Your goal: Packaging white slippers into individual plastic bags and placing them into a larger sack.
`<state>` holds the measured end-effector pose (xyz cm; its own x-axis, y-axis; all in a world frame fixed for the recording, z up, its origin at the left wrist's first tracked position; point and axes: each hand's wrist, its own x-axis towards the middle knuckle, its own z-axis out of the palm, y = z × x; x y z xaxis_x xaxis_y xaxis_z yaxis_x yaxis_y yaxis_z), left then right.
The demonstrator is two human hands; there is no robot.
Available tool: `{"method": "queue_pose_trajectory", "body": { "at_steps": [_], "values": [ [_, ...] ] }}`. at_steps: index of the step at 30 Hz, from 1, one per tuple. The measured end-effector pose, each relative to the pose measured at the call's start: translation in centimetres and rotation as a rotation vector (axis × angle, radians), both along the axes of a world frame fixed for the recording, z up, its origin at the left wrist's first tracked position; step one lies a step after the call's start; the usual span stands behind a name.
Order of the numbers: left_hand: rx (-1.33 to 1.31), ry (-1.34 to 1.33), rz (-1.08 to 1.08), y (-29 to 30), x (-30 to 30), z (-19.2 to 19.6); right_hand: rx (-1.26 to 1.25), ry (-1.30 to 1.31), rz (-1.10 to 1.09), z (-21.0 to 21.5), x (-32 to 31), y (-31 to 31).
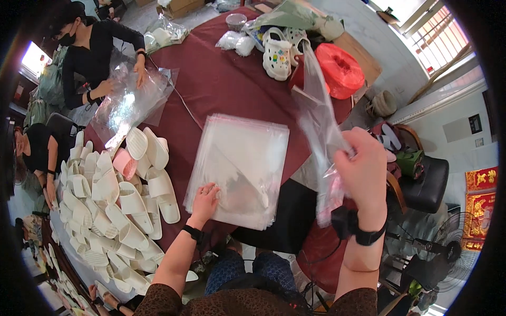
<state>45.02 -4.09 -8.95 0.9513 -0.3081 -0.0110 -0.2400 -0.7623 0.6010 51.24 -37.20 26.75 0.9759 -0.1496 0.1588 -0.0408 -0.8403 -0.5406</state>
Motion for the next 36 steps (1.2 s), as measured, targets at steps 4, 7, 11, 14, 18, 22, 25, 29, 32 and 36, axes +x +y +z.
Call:
{"method": "queue_pose_trajectory", "body": {
  "at_steps": [4, 7, 11, 14, 18, 22, 25, 29, 32, 36],
  "values": [
    [-0.008, 0.006, -0.024, 0.2, 0.1, 0.5, -0.451, -0.026, 0.213, -0.7, -1.4, 6.8],
    [-0.088, 0.078, -0.040, -0.1, 0.9, -0.6, -0.614, 0.157, 0.239, -8.6, -2.2, 11.5],
    [-0.339, 0.322, -0.034, 3.5, 1.8, -5.7, -0.395, 0.251, 0.264, -20.6, -4.1, 19.4],
    [-1.126, 1.000, 0.572, 3.5, 3.7, -3.9, -0.329, 0.364, 0.181, -27.0, -5.0, 22.5],
    [-0.803, 0.835, 0.361, 2.4, 5.0, -1.3, -0.277, 0.394, 0.186, -31.1, -6.0, 25.4],
    [-0.936, 0.804, 0.431, 3.4, 4.3, -3.4, -0.179, 0.389, 0.272, -29.5, -6.8, 25.2],
    [-0.876, 0.745, 0.557, 2.8, 4.2, -3.3, 0.061, 0.288, 0.361, -27.4, -7.7, 21.7],
    [-0.787, 0.630, 0.578, 3.0, 4.2, -4.8, 0.301, 0.149, 0.067, -29.2, -10.6, 14.0],
    [-0.719, 0.657, 0.577, 3.9, 4.4, -6.1, 0.032, 0.178, -0.073, -30.4, -12.0, 7.1],
    [-0.591, 0.633, 0.540, 4.1, 4.5, -6.9, -0.078, 0.108, 0.250, -31.3, -10.6, 3.6]
  ]
}}
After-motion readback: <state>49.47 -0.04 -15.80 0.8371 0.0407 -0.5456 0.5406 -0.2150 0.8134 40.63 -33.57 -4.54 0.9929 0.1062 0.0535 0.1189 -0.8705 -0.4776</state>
